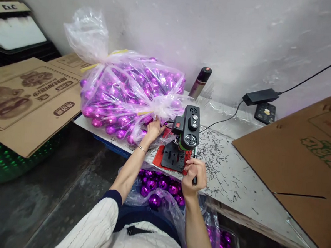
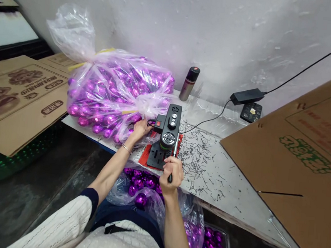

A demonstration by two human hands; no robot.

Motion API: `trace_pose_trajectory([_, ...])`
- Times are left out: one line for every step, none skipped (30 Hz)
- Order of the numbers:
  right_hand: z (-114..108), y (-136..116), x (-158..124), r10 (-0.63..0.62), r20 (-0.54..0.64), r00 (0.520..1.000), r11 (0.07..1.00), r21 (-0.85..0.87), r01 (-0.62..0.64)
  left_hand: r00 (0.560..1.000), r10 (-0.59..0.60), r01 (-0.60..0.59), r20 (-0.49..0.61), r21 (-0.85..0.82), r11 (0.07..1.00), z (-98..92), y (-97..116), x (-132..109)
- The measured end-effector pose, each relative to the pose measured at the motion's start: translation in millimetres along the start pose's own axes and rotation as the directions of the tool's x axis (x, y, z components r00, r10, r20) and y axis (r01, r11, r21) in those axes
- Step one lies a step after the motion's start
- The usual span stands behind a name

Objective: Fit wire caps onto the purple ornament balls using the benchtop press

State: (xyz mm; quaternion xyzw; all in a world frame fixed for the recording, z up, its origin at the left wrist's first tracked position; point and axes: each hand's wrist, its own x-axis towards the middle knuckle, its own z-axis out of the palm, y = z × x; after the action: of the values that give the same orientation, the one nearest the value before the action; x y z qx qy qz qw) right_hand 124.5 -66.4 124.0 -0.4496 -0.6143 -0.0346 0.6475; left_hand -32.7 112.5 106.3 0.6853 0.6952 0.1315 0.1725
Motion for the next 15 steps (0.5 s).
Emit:
trace_pose_trajectory([0, 0, 0, -0.004, 0.000, 1.000, 1.000, 0.003, 0.004, 1.000, 0.011, -0.012, -0.018, -0.050, 0.999, 0.1, -3, -5])
trace_pose_trajectory([0, 0, 0, -0.007, 0.002, 1.000, 1.000, 0.003, 0.007, 0.998, 0.027, -0.032, -0.048, -0.112, 0.993, -0.5, -7, -11])
trace_pose_trajectory([1, 1, 0, -0.012, 0.007, 1.000, 1.000, 0.002, 0.012, 0.995, 0.042, -0.057, -0.086, -0.180, 0.982, -1.4, -13, -19])
trace_pose_trajectory([1, 1, 0, -0.015, 0.010, 1.000, 1.000, 0.001, 0.015, 0.990, 0.054, -0.086, -0.131, -0.251, 0.964, -2.3, -21, -29])
trace_pose_trajectory([1, 1, 0, -0.017, 0.008, 1.000, 1.000, 0.000, 0.017, 0.982, 0.064, -0.118, -0.176, -0.316, 0.941, -2.8, -29, -39])
trace_pose_trajectory([2, 1, 0, -0.015, 0.004, 1.000, 1.000, 0.001, 0.015, 0.974, 0.066, -0.144, -0.216, -0.368, 0.919, -2.5, -37, -50])
trace_pose_trajectory([2, 1, 0, -0.010, -0.001, 1.000, 1.000, 0.003, 0.010, 0.966, 0.065, -0.165, -0.252, -0.399, 0.902, -1.3, -45, -60])
trace_pose_trajectory([3, 1, 0, -0.006, -0.010, 1.000, 1.000, 0.006, 0.006, 0.956, 0.071, -0.187, -0.284, -0.408, 0.894, 0.8, -51, -68])
trace_pose_trajectory([3, 1, 1, -0.002, -0.016, 1.000, 1.000, 0.010, 0.002, 0.946, 0.085, -0.211, -0.314, -0.395, 0.894, 3.6, -56, -75])
trace_pose_trajectory([3, 1, 1, 0.001, -0.018, 1.000, 1.000, 0.011, -0.001, 0.934, 0.109, -0.239, -0.341, -0.367, 0.899, 7.0, -58, -80])
trace_pose_trajectory([3, 0, 1, -0.001, -0.016, 1.000, 1.000, 0.012, 0.001, 0.921, 0.140, -0.268, -0.365, -0.331, 0.905, 10.6, -58, -82])
trace_pose_trajectory([2, 0, 2, -0.007, -0.012, 1.000, 1.000, 0.012, 0.008, 0.908, 0.172, -0.295, -0.381, -0.293, 0.909, 14.2, -56, -82])
trace_pose_trajectory([2, -1, 3, -0.015, -0.003, 1.000, 1.000, 0.011, 0.015, 0.900, 0.199, -0.315, -0.389, -0.261, 0.913, 17.5, -53, -80])
trace_pose_trajectory([1, -1, 3, -0.023, 0.006, 1.000, 1.000, 0.010, 0.023, 0.896, 0.216, -0.324, -0.388, -0.240, 0.915, 20.3, -48, -76])
trace_pose_trajectory([1, -1, 4, -0.031, 0.015, 0.999, 1.000, 0.007, 0.031, 0.898, 0.220, -0.324, -0.380, -0.233, 0.917, 22.6, -43, -71])
